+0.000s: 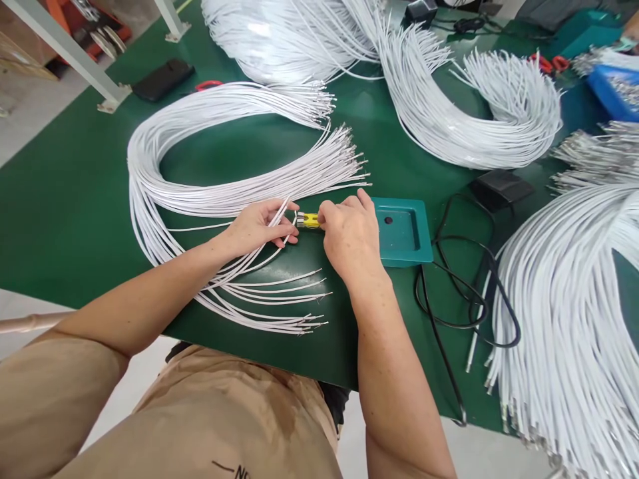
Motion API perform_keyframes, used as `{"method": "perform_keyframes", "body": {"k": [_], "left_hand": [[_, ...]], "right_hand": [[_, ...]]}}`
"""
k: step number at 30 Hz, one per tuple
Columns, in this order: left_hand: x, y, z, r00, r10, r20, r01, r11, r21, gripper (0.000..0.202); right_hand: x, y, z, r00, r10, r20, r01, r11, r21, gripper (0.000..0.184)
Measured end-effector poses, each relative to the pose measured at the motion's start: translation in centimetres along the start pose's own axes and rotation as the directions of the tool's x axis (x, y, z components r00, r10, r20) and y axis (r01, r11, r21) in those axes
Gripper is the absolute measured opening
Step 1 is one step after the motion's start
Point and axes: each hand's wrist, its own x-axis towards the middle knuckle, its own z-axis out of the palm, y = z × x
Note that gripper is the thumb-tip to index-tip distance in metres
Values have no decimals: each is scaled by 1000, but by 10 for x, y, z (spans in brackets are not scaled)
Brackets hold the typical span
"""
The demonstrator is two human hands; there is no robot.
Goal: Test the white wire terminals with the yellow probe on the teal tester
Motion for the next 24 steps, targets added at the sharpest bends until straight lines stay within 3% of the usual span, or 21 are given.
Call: {"method": "perform_keyframes", "body": {"k": [5, 8, 11, 14, 17, 20, 22, 24], "left_hand": [[-2, 2, 2, 1000, -20, -6, 20, 999, 29, 47], [-5, 9, 1, 999, -41, 10, 40, 998, 44, 49], [-5, 13, -2, 998, -61, 24, 60, 998, 33, 50], [-5, 16, -7, 996, -78, 43, 78, 997, 10, 51], [-5, 21, -14, 997, -65, 47, 65, 998, -8, 53], [-6, 25, -21, 999, 5, 44, -6, 1000, 4, 52], [-6, 26, -24, 998, 46, 44, -47, 998, 35, 43], [-6, 26, -27, 997, 54, 47, -57, 996, 63, 36]], "right_hand": [[-2, -1, -3, 1000, 18, 13, -19, 999, 30, 20], [-7, 3, -5, 990, 110, -87, -111, 994, 1, 17], [-12, 12, -2, 953, 240, -186, -255, 965, -64, 26], [-14, 15, -1, 947, 249, -202, -268, 961, -71, 31], [-13, 0, -5, 960, 164, -227, -163, 986, 26, 28], [-12, -29, -7, 985, -89, -149, 116, 976, 182, 28], [-11, -48, -3, 946, -319, -58, 324, 919, 225, 31], [-12, -64, 3, 905, -425, 5, 416, 888, 196, 31]]}}
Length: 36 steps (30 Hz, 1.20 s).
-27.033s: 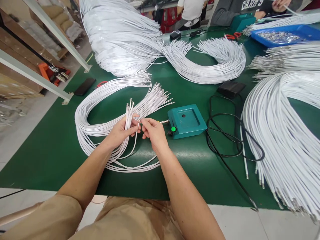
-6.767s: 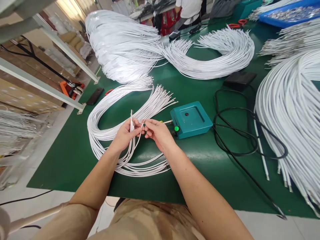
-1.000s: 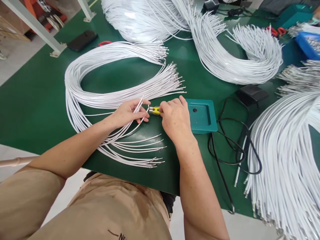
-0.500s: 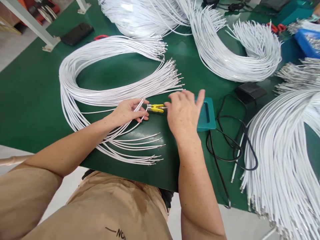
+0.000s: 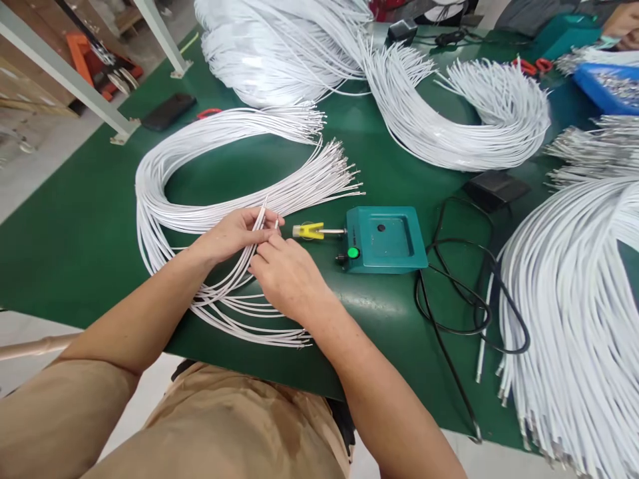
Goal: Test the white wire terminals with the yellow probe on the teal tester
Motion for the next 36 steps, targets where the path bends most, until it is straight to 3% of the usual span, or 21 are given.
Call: {"method": "perform_keyframes", "body": {"k": [3, 6, 9, 12, 15, 17, 21, 25, 28, 31, 36], "left_hand": [[0, 1, -4, 999, -35, 24, 34, 999, 27, 38], [-2, 5, -9, 991, -84, 108, 81, 996, 35, 45], [-4, 11, -12, 975, -102, 198, 98, 995, 30, 51], [-6, 14, -11, 973, -89, 213, 83, 996, 36, 55], [-8, 15, -9, 980, -73, 188, 62, 996, 62, 59], [-9, 16, -8, 984, -66, 164, 51, 994, 96, 61], [-12, 21, -9, 982, -73, 175, 56, 993, 102, 64], [-13, 26, -6, 981, -122, 153, 114, 991, 64, 59], [-11, 21, 5, 990, -106, 94, 106, 994, 10, 46], [-9, 12, 16, 999, -53, 14, 54, 995, -82, 32], [-7, 7, 20, 999, -24, -25, 21, 992, -124, 28]], "right_hand": [[4, -11, 9, 993, 22, 116, -19, 999, -27, 26], [3, -15, 4, 929, 202, 310, -254, 958, 136, 25], [2, -8, -7, 836, 373, 402, -526, 752, 396, 29], [1, 6, -12, 758, 583, 292, -611, 481, 629, 25], [2, 16, -6, 660, 695, 286, -568, 213, 795, 17], [3, 16, -2, 648, 696, 310, -516, 101, 851, 22], [5, 15, 0, 646, 710, 279, -395, -1, 919, 24], [4, 18, -3, 569, 782, 254, -285, -103, 953, 25], [4, 20, -2, 544, 798, 260, -259, -135, 956, 24], [5, 20, 0, 547, 796, 260, -197, -180, 964, 23], [7, 19, 1, 589, 738, 330, -87, -348, 933, 19]]}}
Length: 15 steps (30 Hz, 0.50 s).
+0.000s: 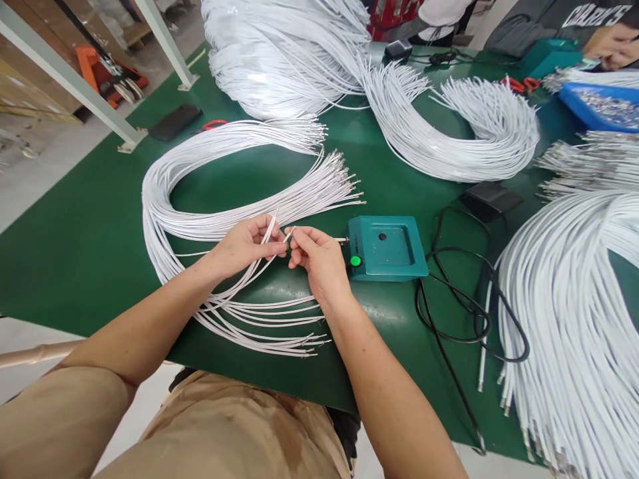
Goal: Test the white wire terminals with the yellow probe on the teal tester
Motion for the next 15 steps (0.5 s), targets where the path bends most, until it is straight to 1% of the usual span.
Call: {"method": "perform_keyframes", "body": {"k": [3, 5, 6, 8, 11, 13, 15], "left_hand": [[-1, 1, 1, 1000, 11, 4, -11, 1000, -3, 29], [-2, 2, 3, 1000, 14, 28, -14, 1000, 2, 27], [-3, 2, 4, 999, 18, 39, -19, 1000, 11, 24], [-5, 3, 6, 998, 31, 58, -33, 999, 30, 21], [-7, 4, 7, 994, 61, 94, -65, 997, 36, 18], [-7, 4, 8, 990, 73, 119, -77, 997, 31, 18], [-6, 4, 7, 991, 76, 111, -80, 996, 36, 18]], "right_hand": [[0, -1, 0, 999, 44, 9, -44, 997, 65, 16], [0, -2, 1, 996, 77, 32, -79, 994, 69, 15], [-1, -3, 1, 996, 80, 40, -82, 995, 57, 13], [-2, -4, 0, 998, 48, 46, -49, 998, 28, 9], [-2, -4, -1, 997, -6, 78, 5, 1000, 14, 17], [-2, -4, -2, 992, 17, 121, -19, 1000, 22, 23], [-1, -4, -4, 988, 66, 141, -73, 996, 42, 27]]}}
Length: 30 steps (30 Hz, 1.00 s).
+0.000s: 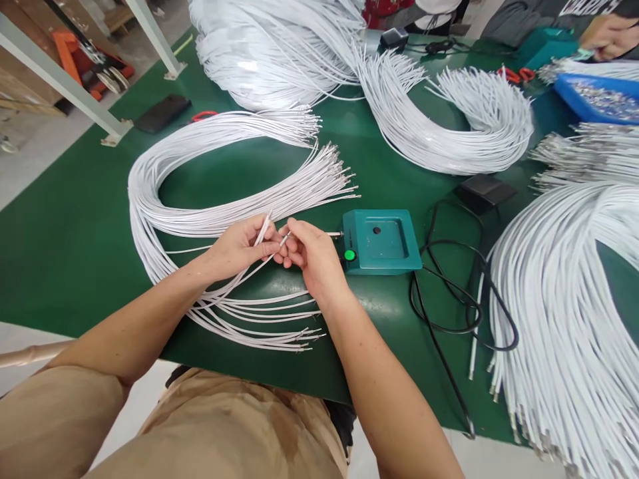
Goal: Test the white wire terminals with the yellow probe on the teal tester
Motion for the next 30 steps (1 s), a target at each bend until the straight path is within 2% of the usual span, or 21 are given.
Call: {"method": "perform_keyframes", "body": {"k": [5, 9, 11, 13, 15, 17, 19, 20, 22, 23, 24, 25, 27, 30], "left_hand": [[3, -2, -5, 996, 21, -88, -19, 1000, 23, 21], [3, 1, -6, 993, 44, -107, -42, 999, 26, 21], [2, 2, -6, 995, 60, -84, -59, 998, 13, 20], [1, 2, -6, 996, 80, -45, -80, 997, 13, 33], [0, 2, -6, 996, 83, -6, -83, 996, 18, 43], [0, 3, -6, 999, 49, 13, -48, 998, -27, 43], [0, 5, -5, 998, -55, 16, 57, 985, -162, 42], [0, 6, -6, 992, -126, 25, 128, 958, -257, 42], [1, 9, -7, 966, -247, 73, 253, 860, -442, 41], [2, 10, -7, 955, -280, 100, 291, 812, -506, 38], [3, 10, -8, 949, -294, 113, 308, 783, -541, 36], [4, 10, -9, 950, -293, 103, 300, 782, -547, 35], [6, 7, -9, 964, -264, 22, 242, 845, -477, 36], [9, -2, -9, 975, -200, -99, 167, 946, -277, 43]], "right_hand": [[1, -1, -2, 996, 83, 19, -85, 990, 112, 27], [-1, -3, 0, 998, 56, -11, -55, 994, 96, 22], [-3, -3, 2, 997, -21, -79, 22, 1000, 7, 20], [-3, -3, 3, 982, -132, -136, 113, 984, -141, 18], [-4, -3, 4, 958, -238, -161, 179, 933, -312, 18], [-4, -1, 5, 931, -335, -148, 229, 849, -477, 16], [-5, 2, 4, 878, -470, -88, 298, 681, -669, 14], [-5, 4, 4, 836, -549, -25, 332, 542, -772, 16], [-5, 6, 2, 743, -647, 172, 360, 169, -918, 23], [-5, 5, 0, 713, -645, 275, 349, -15, -937, 26], [-4, 4, -2, 703, -613, 360, 332, -165, -929, 28], [-4, 2, -4, 706, -569, 422, 318, -278, -906, 29], [-3, -6, -11, 726, -504, 468, 275, -411, -869, 25], [-2, -20, -22, 775, -468, 424, 164, -499, -851, 18]]}}
